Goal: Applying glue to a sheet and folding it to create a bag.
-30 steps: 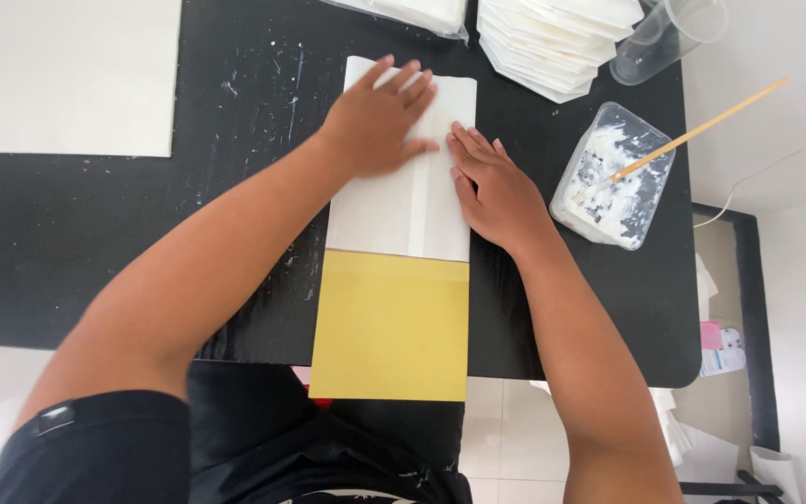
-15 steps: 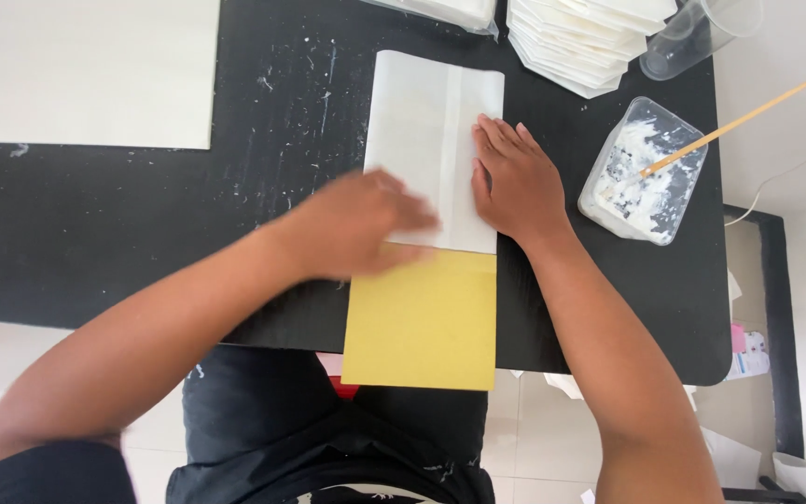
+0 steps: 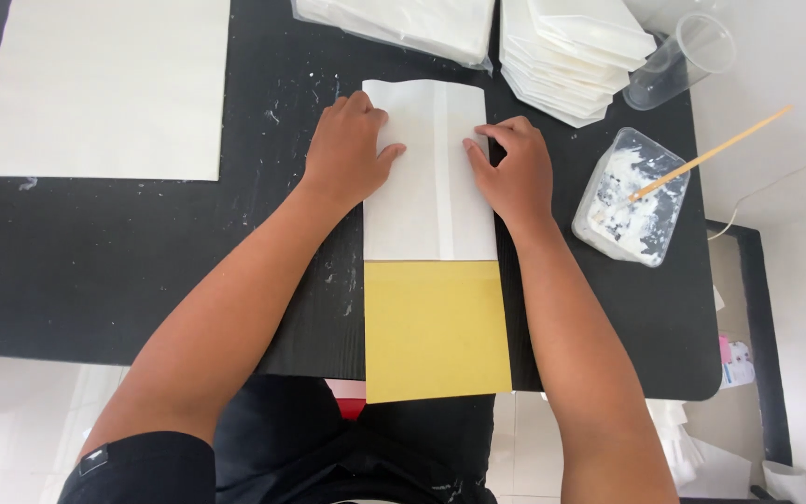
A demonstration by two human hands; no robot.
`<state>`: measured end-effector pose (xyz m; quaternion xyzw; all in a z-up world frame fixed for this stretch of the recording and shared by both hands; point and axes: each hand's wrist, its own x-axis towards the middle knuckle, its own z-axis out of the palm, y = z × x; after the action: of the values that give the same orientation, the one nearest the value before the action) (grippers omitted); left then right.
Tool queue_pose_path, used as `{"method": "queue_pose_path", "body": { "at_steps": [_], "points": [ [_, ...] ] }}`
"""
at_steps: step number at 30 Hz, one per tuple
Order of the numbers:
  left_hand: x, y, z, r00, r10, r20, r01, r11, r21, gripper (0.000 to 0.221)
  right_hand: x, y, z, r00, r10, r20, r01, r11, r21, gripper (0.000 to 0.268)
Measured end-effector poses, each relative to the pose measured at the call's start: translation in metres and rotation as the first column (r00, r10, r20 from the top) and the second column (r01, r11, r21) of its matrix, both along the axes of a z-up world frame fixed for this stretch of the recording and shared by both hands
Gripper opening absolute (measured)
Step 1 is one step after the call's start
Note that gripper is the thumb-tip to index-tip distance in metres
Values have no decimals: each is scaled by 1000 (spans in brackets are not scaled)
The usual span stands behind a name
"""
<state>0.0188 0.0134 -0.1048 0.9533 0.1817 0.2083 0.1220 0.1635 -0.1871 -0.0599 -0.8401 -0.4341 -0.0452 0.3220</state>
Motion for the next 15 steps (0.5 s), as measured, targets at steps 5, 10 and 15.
{"method": "queue_pose_path", "body": {
  "at_steps": [5,10,15],
  "points": [
    [-15,-15,32,997,32,-66,-41,991,-131,44,-2,-4,-4,998,-10,63,14,998,-66,23],
    [-16,-17,38,997,48,-64,-60,978,-201,42,-4,-6,-3,1000,15,9,-15,999,-38,23],
    [-16,-14,36,998,70,-9,-70,971,-228,37,-3,-2,-3,999,31,-23,-31,999,-33,19]
  ]
}}
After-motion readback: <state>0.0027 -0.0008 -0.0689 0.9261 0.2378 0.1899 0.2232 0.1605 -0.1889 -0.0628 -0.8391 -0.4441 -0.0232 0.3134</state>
